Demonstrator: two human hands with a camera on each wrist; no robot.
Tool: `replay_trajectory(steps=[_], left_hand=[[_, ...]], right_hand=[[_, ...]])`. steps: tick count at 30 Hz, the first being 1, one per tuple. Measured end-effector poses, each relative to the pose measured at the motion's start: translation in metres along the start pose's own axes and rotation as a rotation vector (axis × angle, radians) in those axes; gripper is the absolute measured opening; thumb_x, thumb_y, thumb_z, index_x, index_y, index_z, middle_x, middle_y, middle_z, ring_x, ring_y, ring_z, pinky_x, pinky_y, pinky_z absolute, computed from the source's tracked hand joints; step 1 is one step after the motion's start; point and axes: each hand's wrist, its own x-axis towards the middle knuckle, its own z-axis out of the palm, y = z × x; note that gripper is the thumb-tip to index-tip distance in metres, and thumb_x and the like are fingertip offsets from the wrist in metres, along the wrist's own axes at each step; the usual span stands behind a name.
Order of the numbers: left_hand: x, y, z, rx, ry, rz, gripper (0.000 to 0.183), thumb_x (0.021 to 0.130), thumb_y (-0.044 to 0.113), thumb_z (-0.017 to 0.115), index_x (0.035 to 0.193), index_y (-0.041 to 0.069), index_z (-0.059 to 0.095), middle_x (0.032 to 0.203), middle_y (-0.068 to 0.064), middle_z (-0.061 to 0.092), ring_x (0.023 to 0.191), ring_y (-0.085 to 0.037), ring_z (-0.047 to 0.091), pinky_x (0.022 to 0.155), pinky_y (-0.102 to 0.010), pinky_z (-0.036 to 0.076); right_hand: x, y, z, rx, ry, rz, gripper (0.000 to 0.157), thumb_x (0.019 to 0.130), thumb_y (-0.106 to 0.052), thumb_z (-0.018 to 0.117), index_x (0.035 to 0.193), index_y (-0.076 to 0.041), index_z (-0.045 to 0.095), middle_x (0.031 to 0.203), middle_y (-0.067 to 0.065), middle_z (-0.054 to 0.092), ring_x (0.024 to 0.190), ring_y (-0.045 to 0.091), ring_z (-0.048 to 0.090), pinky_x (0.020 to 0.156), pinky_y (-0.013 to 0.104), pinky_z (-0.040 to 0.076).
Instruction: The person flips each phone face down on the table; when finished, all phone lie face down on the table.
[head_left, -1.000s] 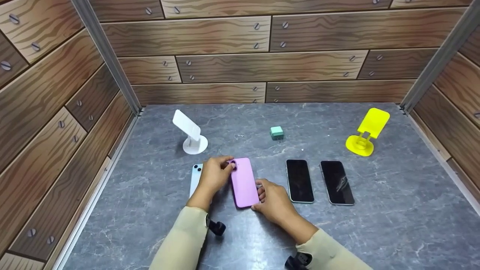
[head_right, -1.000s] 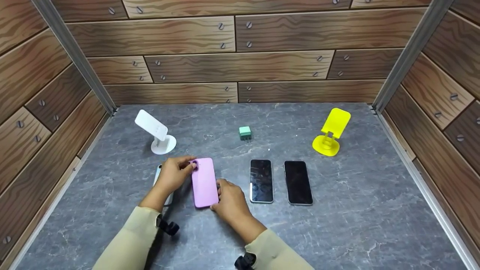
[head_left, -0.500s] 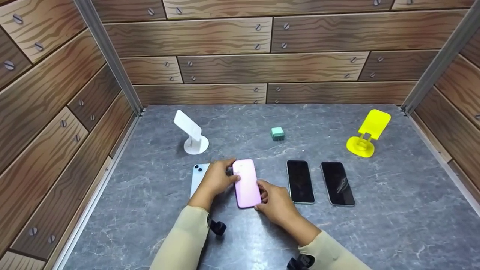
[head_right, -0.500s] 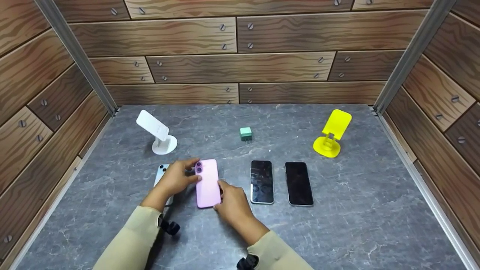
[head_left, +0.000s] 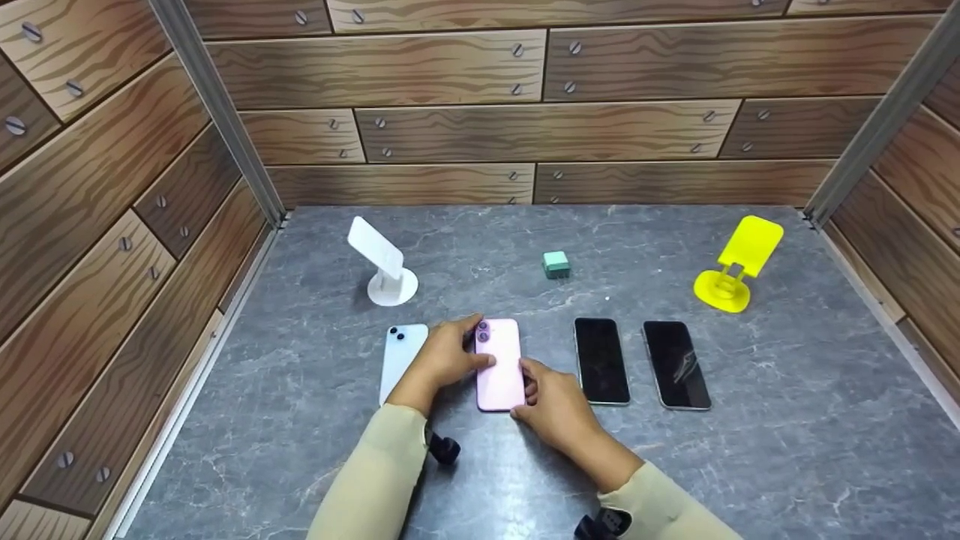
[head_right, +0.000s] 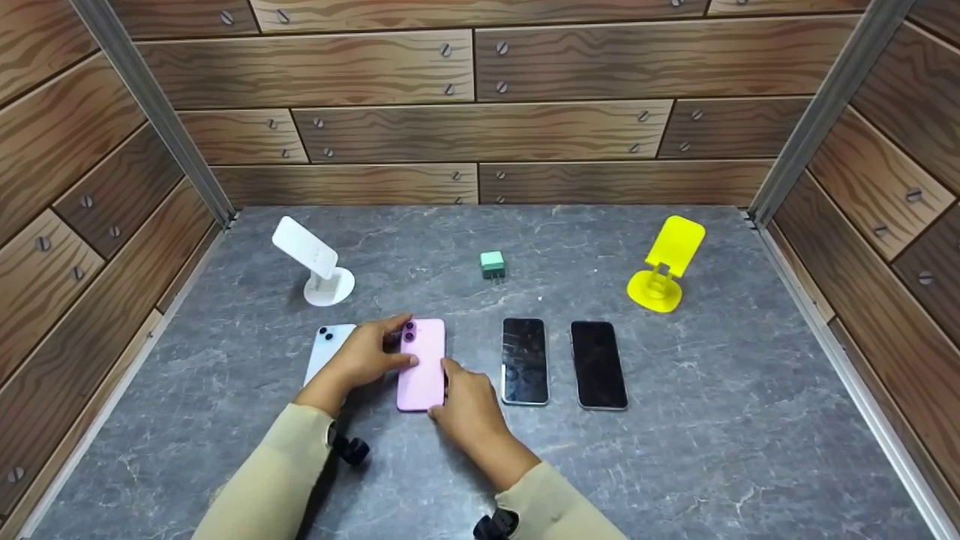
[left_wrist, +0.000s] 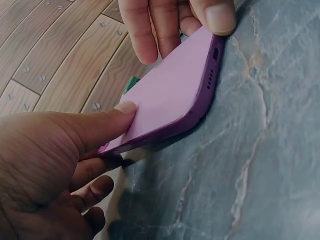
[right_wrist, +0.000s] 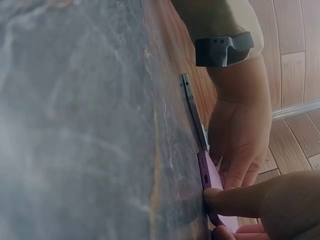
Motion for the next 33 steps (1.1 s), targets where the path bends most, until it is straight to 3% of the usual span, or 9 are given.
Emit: replay_trajectory(steps=[10, 26, 33], left_hand=[[-0.002, 0.0021, 0.0017, 0.0, 0.007, 0.003, 0.079, 0.095, 0.026, 0.087, 0.163, 0.009, 0.051, 0.161, -0.019, 0.057, 0.154, -0.038, 0.05, 0.13, -0.051, 0.037], [-0.0067, 0.0013, 0.0068, 0.097, 0.069, 0.079, 0.066, 0.092, 0.025, 0.089, 0.15, 0.003, 0.066, 0.147, -0.02, 0.069, 0.142, -0.038, 0.063, 0.123, -0.05, 0.046], [-0.0072, -0.0004, 0.0077, 0.08, 0.066, 0.07, 0.065, 0.093, 0.025, 0.089, 0.149, 0.003, 0.066, 0.147, -0.019, 0.069, 0.142, -0.038, 0.063, 0.123, -0.05, 0.046]], right_hand=[[0.0001, 0.0008, -0.0004, 0.024, 0.005, -0.003, 0.072, 0.073, 0.002, 0.094, 0.14, 0.006, 0.068, 0.091, 0.004, 0.079, 0.082, 0.012, 0.071, 0.076, 0.03, 0.061], [-0.0016, 0.0018, -0.0026, 0.039, 0.013, -0.016, 0.068, 0.072, 0.001, 0.096, 0.135, 0.005, 0.071, 0.094, 0.004, 0.08, 0.083, 0.012, 0.073, 0.076, 0.028, 0.062], [-0.0024, 0.0031, -0.0027, 0.015, -0.014, -0.039, 0.069, 0.074, 0.001, 0.095, 0.138, 0.006, 0.068, 0.092, 0.005, 0.079, 0.084, 0.013, 0.073, 0.076, 0.03, 0.062]])
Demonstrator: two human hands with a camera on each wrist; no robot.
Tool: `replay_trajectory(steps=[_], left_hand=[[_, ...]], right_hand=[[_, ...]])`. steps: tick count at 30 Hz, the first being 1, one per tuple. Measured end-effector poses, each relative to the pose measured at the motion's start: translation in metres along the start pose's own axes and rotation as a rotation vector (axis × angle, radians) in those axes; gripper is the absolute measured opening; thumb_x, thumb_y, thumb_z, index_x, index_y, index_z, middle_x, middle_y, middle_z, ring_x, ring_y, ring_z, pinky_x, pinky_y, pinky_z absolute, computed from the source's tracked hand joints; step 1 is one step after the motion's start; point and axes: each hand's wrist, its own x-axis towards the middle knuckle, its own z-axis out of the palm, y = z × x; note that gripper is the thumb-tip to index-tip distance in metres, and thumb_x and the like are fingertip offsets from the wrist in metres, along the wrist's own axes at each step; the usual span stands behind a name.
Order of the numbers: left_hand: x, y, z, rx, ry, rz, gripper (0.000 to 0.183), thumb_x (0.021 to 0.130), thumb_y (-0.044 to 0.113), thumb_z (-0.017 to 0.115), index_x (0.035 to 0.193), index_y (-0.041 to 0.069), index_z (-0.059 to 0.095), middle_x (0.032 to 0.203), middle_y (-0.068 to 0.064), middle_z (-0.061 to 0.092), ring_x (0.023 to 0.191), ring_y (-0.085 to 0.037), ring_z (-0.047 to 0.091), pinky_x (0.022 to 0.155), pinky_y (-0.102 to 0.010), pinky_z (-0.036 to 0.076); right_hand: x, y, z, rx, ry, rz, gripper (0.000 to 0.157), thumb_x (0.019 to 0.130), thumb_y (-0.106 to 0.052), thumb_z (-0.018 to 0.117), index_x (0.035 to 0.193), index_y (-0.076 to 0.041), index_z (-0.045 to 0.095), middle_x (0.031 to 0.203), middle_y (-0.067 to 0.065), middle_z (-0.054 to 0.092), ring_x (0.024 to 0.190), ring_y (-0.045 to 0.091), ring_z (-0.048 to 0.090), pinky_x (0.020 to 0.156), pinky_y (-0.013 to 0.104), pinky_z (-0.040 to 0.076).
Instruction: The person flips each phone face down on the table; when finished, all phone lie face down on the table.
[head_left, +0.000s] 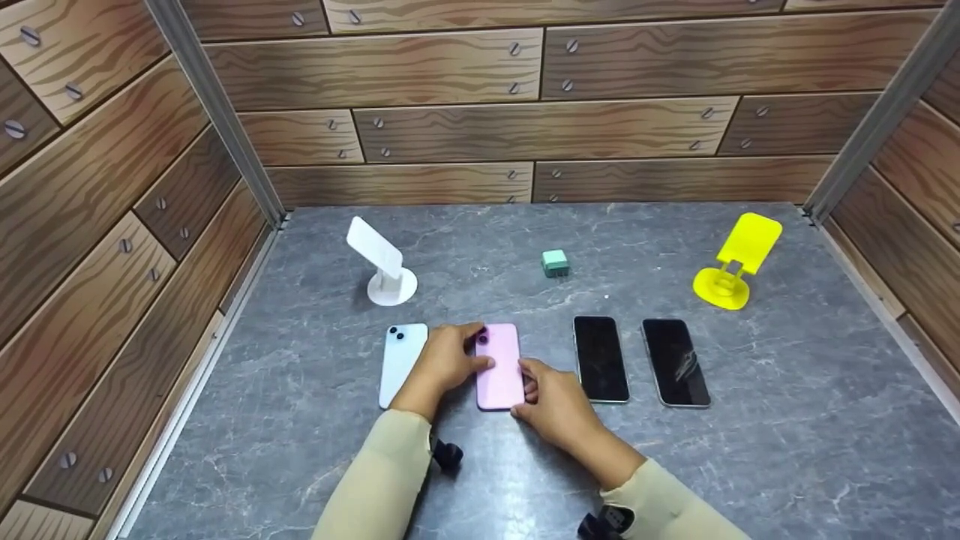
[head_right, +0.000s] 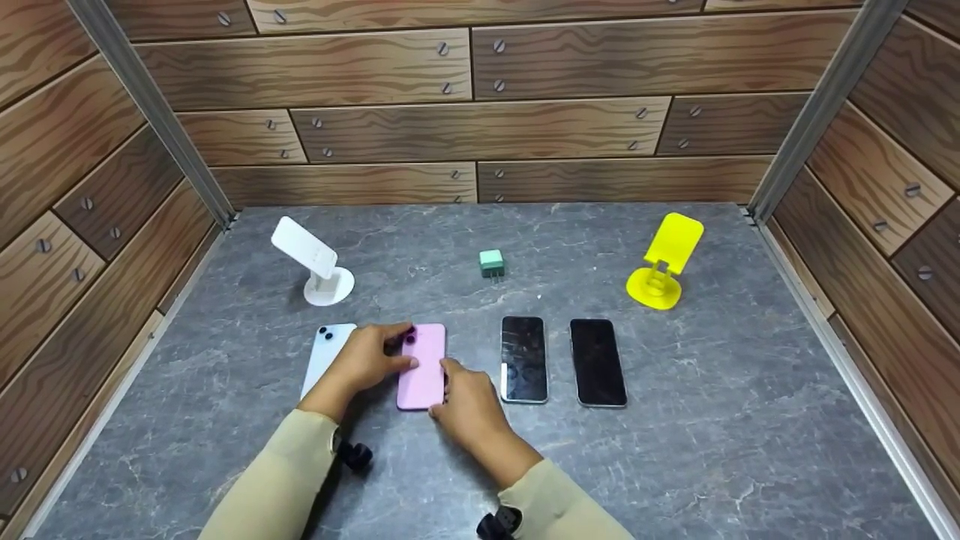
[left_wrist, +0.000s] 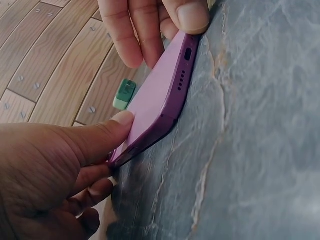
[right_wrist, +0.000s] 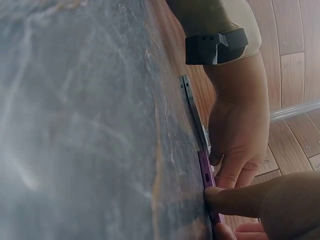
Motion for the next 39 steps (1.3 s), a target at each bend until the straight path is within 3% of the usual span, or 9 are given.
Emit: replay_trajectory(steps=[7, 17, 22, 28, 33, 39], left_hand=[[0.001, 0.004, -0.002, 0.01, -0.024, -0.038, 0.065, 0.093, 0.026, 0.09, 0.15, 0.005, 0.066, 0.148, -0.018, 0.069, 0.143, -0.037, 0.061, 0.124, -0.05, 0.044], [0.003, 0.003, -0.001, 0.006, -0.03, -0.064, 0.066, 0.092, 0.026, 0.09, 0.15, 0.007, 0.067, 0.15, -0.016, 0.068, 0.146, -0.037, 0.059, 0.125, -0.051, 0.043], [0.002, 0.001, 0.0, 0.004, -0.012, -0.03, 0.064, 0.091, 0.025, 0.091, 0.148, 0.007, 0.069, 0.146, -0.018, 0.071, 0.143, -0.038, 0.062, 0.123, -0.051, 0.045], [0.002, 0.0, -0.001, 0.004, -0.012, -0.045, 0.065, 0.091, 0.025, 0.091, 0.149, 0.007, 0.068, 0.147, -0.019, 0.069, 0.144, -0.04, 0.06, 0.125, -0.052, 0.043], [0.003, -0.001, -0.001, 0.012, -0.015, -0.036, 0.065, 0.091, 0.025, 0.091, 0.148, 0.006, 0.068, 0.147, -0.02, 0.069, 0.144, -0.04, 0.06, 0.125, -0.052, 0.043], [0.002, 0.001, 0.0, 0.015, -0.026, -0.05, 0.064, 0.093, 0.027, 0.089, 0.15, 0.008, 0.067, 0.15, -0.019, 0.067, 0.146, -0.04, 0.059, 0.126, -0.052, 0.042]], right_hand=[[-0.003, 0.002, -0.009, -0.012, -0.086, -0.032, 0.07, 0.084, -0.012, 0.092, 0.145, 0.005, 0.063, 0.104, 0.011, 0.079, 0.094, 0.021, 0.076, 0.087, 0.042, 0.064], [-0.003, 0.014, -0.048, -0.025, 0.021, 0.04, 0.056, 0.092, -0.019, 0.086, 0.142, 0.0, 0.068, 0.114, 0.021, 0.081, 0.104, 0.036, 0.08, 0.096, 0.056, 0.062], [-0.006, 0.029, -0.076, -0.055, 0.023, 0.112, 0.061, 0.097, -0.024, 0.081, 0.15, 0.001, 0.061, 0.125, 0.026, 0.077, 0.114, 0.041, 0.076, 0.101, 0.059, 0.059], [-0.01, 0.048, -0.101, -0.13, -0.016, 0.22, 0.071, 0.103, -0.035, 0.074, 0.156, 0.006, 0.052, 0.137, 0.03, 0.071, 0.127, 0.047, 0.069, 0.109, 0.064, 0.053], [-0.011, 0.06, -0.106, -0.178, -0.037, 0.234, 0.077, 0.101, -0.036, 0.075, 0.156, 0.011, 0.049, 0.131, 0.032, 0.072, 0.126, 0.051, 0.068, 0.107, 0.066, 0.052], [-0.013, 0.067, -0.101, -0.178, -0.053, 0.214, 0.074, 0.101, -0.033, 0.074, 0.153, 0.013, 0.05, 0.136, 0.034, 0.069, 0.126, 0.051, 0.068, 0.107, 0.064, 0.053]])
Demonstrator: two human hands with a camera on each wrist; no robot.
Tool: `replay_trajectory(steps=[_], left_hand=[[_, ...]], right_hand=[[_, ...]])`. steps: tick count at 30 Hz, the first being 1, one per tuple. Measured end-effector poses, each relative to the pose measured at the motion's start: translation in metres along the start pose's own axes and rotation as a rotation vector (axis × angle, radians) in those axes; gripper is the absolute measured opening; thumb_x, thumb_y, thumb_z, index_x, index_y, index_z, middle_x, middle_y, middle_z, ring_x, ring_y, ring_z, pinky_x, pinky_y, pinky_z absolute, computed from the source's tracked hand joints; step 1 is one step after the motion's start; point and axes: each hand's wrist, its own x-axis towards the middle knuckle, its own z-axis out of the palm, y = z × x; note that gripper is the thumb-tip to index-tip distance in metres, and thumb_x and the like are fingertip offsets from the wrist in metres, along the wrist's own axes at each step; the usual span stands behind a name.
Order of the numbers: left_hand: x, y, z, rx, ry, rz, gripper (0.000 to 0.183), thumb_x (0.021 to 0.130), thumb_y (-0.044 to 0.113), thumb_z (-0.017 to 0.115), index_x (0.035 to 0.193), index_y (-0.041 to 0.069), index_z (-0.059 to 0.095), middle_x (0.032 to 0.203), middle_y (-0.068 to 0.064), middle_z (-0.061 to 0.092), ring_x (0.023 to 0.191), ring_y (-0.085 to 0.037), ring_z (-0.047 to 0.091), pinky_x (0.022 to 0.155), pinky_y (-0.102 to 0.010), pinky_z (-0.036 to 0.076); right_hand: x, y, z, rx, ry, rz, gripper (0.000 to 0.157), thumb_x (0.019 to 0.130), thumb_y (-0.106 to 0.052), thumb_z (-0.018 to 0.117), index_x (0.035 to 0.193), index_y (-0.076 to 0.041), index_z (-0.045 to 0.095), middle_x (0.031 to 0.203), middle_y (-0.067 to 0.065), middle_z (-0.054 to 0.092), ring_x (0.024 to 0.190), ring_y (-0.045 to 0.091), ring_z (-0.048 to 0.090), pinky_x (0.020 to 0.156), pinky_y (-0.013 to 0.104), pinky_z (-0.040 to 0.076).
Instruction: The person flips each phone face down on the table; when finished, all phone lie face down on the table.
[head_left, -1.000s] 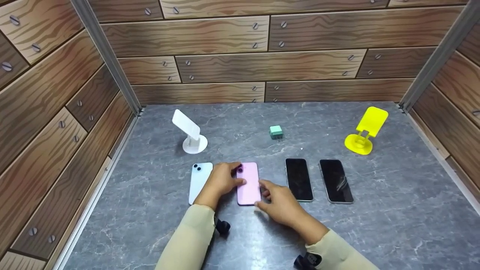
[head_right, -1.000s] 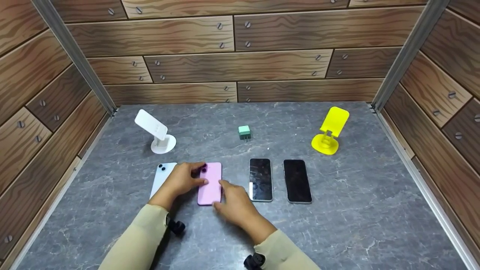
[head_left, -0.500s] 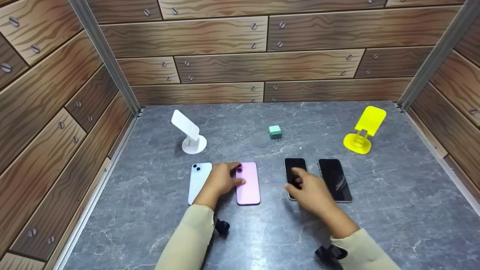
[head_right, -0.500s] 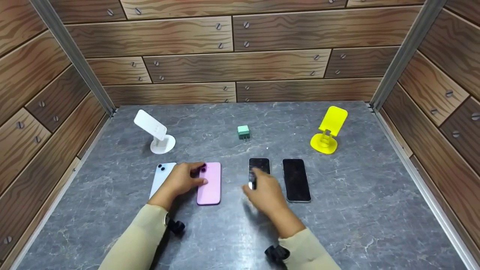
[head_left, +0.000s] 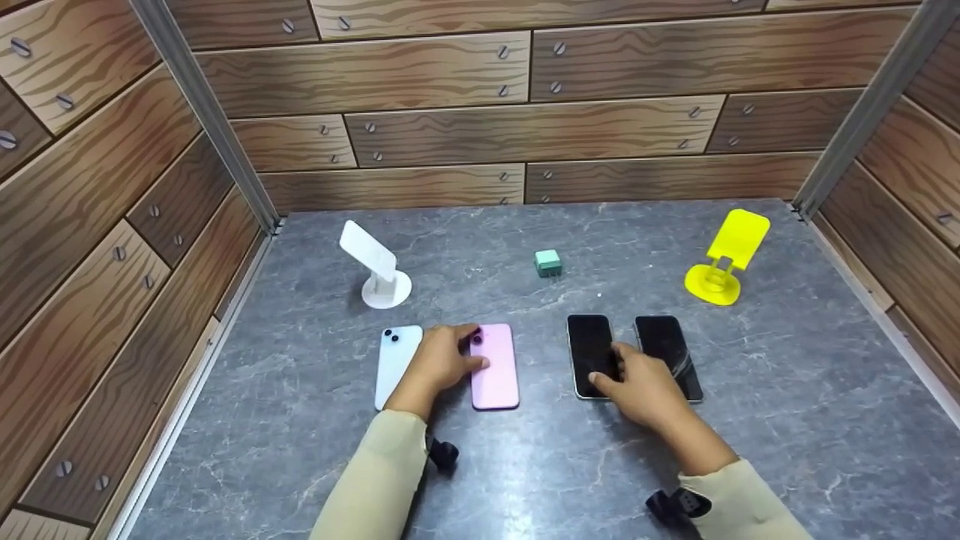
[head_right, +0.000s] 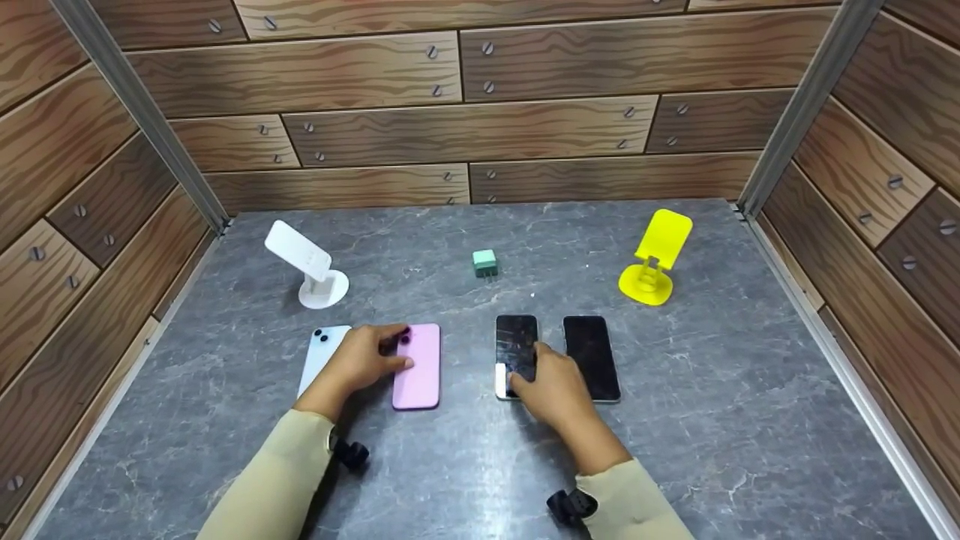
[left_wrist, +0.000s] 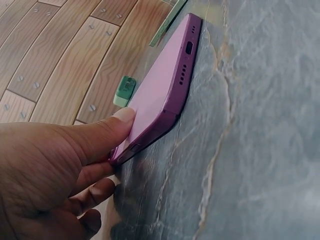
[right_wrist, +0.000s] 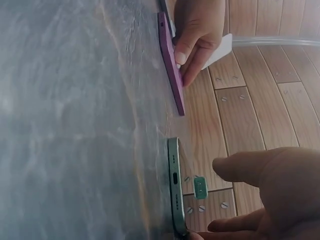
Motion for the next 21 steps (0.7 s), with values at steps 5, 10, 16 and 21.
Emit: replay_trajectory(steps=[5, 10, 16, 21], left_hand=[[0.0, 0.0, 0.0, 0.005, 0.002, -0.001, 0.065, 0.093, 0.027, 0.089, 0.151, 0.008, 0.066, 0.149, -0.021, 0.067, 0.146, -0.041, 0.058, 0.126, -0.053, 0.042], [-0.001, 0.001, -0.001, 0.012, 0.002, -0.012, 0.065, 0.093, 0.027, 0.089, 0.151, 0.008, 0.066, 0.15, -0.022, 0.067, 0.146, -0.042, 0.058, 0.126, -0.053, 0.042], [-0.004, 0.005, 0.003, 0.074, 0.035, 0.002, 0.065, 0.094, 0.029, 0.087, 0.151, 0.006, 0.065, 0.147, -0.02, 0.069, 0.143, -0.044, 0.057, 0.125, -0.054, 0.042], [-0.007, 0.014, 0.014, 0.173, 0.126, 0.06, 0.071, 0.095, 0.039, 0.084, 0.153, 0.003, 0.062, 0.143, -0.017, 0.072, 0.135, -0.039, 0.059, 0.118, -0.055, 0.046]], right_hand=[[-0.001, 0.001, 0.002, 0.019, -0.001, 0.0, 0.073, 0.101, -0.029, 0.076, 0.153, 0.014, 0.049, 0.138, 0.035, 0.068, 0.125, 0.048, 0.07, 0.107, 0.062, 0.054], [-0.001, 0.001, 0.003, 0.024, 0.011, -0.008, 0.073, 0.1, -0.028, 0.077, 0.153, 0.013, 0.05, 0.138, 0.035, 0.068, 0.123, 0.047, 0.071, 0.106, 0.061, 0.055], [-0.002, 0.001, 0.004, 0.034, 0.015, -0.017, 0.072, 0.1, -0.027, 0.077, 0.153, 0.013, 0.05, 0.14, 0.034, 0.067, 0.127, 0.047, 0.069, 0.109, 0.062, 0.052], [-0.002, 0.002, 0.003, 0.027, 0.02, -0.02, 0.071, 0.099, -0.027, 0.076, 0.153, 0.013, 0.051, 0.141, 0.034, 0.067, 0.129, 0.05, 0.067, 0.111, 0.064, 0.05]])
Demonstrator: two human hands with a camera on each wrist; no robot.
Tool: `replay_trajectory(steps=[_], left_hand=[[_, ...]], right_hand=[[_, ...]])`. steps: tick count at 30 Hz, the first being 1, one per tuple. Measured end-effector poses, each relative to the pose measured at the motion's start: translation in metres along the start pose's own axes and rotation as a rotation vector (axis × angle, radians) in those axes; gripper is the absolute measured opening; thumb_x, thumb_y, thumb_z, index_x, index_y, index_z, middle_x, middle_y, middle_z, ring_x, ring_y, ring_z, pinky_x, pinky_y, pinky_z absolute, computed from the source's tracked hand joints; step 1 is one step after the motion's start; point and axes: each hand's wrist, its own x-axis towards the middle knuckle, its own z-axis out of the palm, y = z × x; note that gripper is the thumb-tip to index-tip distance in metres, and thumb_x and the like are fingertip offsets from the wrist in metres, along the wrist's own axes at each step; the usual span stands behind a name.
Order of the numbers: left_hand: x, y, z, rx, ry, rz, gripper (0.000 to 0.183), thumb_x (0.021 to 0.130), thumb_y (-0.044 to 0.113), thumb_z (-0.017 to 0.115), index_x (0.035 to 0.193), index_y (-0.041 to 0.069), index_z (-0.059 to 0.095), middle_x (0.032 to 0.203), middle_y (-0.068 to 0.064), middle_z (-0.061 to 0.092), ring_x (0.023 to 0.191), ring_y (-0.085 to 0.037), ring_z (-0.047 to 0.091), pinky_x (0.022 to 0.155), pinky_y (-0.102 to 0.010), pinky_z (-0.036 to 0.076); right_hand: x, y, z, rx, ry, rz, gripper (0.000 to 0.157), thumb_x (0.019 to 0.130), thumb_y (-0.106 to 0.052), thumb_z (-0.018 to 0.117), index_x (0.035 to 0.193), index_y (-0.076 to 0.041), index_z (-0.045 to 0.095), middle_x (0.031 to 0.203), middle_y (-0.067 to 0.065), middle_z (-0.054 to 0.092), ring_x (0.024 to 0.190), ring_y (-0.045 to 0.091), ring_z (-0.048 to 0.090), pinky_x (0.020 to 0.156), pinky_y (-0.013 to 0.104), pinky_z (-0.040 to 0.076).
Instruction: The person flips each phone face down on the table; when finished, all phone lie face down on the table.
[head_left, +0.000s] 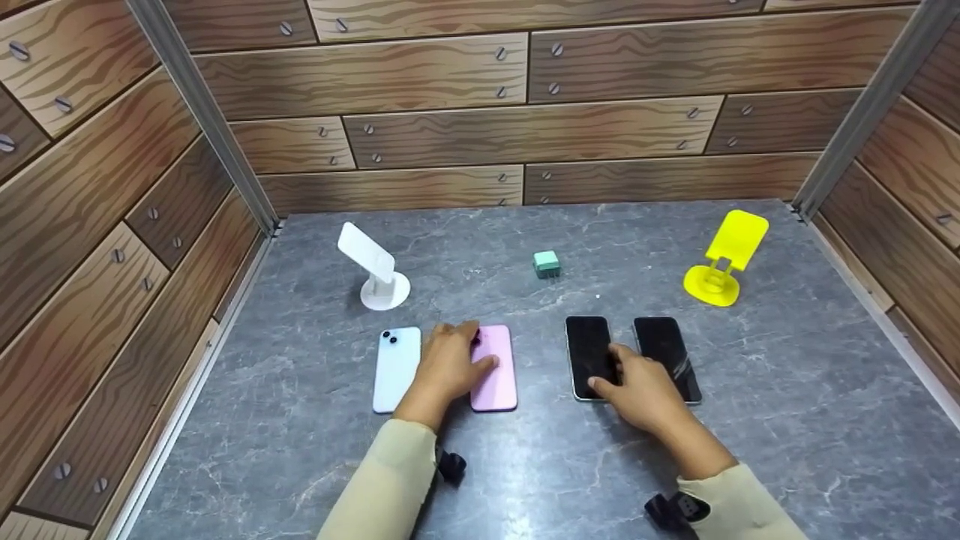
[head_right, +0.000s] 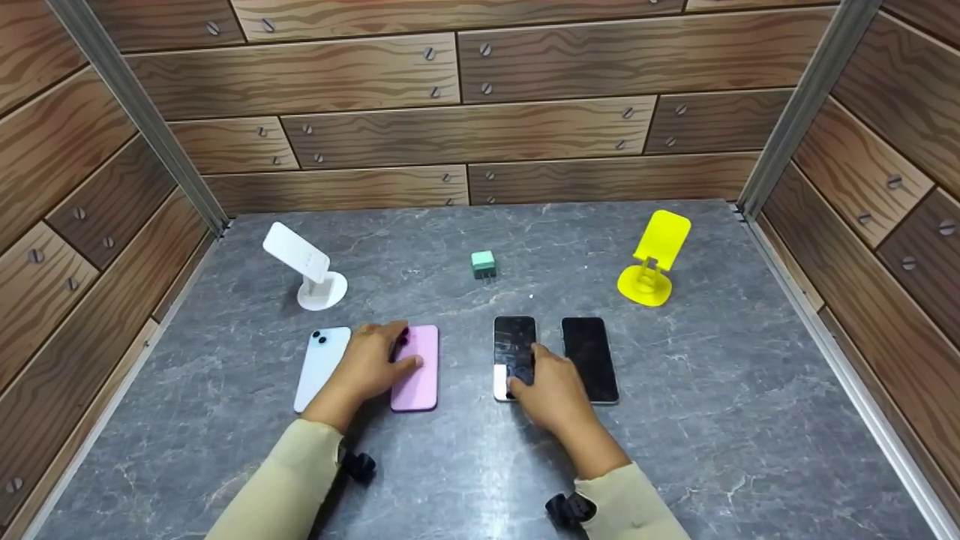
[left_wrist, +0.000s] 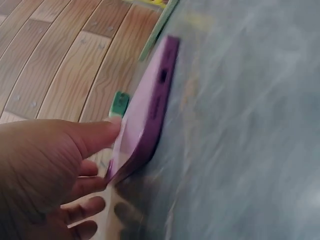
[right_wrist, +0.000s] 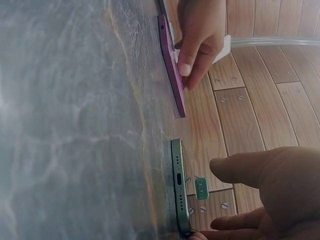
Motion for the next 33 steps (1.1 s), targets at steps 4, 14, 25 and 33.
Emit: replay_trajectory(steps=[4, 14, 25, 33], left_hand=[[-0.002, 0.014, 0.008, 0.027, 0.026, 0.029, 0.082, 0.094, 0.048, 0.084, 0.158, 0.005, 0.057, 0.152, -0.014, 0.067, 0.141, -0.036, 0.055, 0.12, -0.055, 0.042], [-0.012, 0.06, 0.037, 0.096, -0.027, 0.196, 0.091, 0.088, 0.059, 0.084, 0.157, 0.006, 0.057, 0.15, -0.01, 0.069, 0.142, -0.033, 0.058, 0.123, -0.049, 0.042], [-0.018, 0.096, 0.061, 0.296, -0.099, 0.344, 0.093, 0.088, 0.071, 0.079, 0.155, 0.009, 0.06, 0.149, -0.002, 0.07, 0.129, -0.021, 0.06, 0.108, -0.039, 0.05], [-0.019, 0.104, 0.069, 0.353, -0.046, 0.352, 0.084, 0.091, 0.068, 0.078, 0.149, 0.01, 0.066, 0.144, -0.002, 0.073, 0.125, -0.019, 0.062, 0.1, -0.038, 0.05]], right_hand=[[-0.001, 0.0, 0.0, -0.004, 0.001, 0.002, 0.072, 0.1, -0.028, 0.076, 0.153, 0.013, 0.05, 0.141, 0.034, 0.067, 0.13, 0.051, 0.066, 0.111, 0.064, 0.05], [-0.001, 0.001, -0.001, 0.008, -0.011, 0.018, 0.072, 0.102, -0.029, 0.074, 0.154, 0.013, 0.049, 0.142, 0.035, 0.066, 0.129, 0.049, 0.067, 0.11, 0.063, 0.051], [0.001, -0.003, 0.001, 0.009, 0.002, 0.015, 0.07, 0.101, -0.028, 0.075, 0.152, 0.014, 0.051, 0.136, 0.034, 0.069, 0.128, 0.052, 0.066, 0.108, 0.065, 0.051], [0.0, -0.002, 0.002, 0.006, 0.017, 0.007, 0.069, 0.101, -0.027, 0.074, 0.152, 0.014, 0.052, 0.136, 0.035, 0.069, 0.129, 0.053, 0.065, 0.11, 0.065, 0.05]])
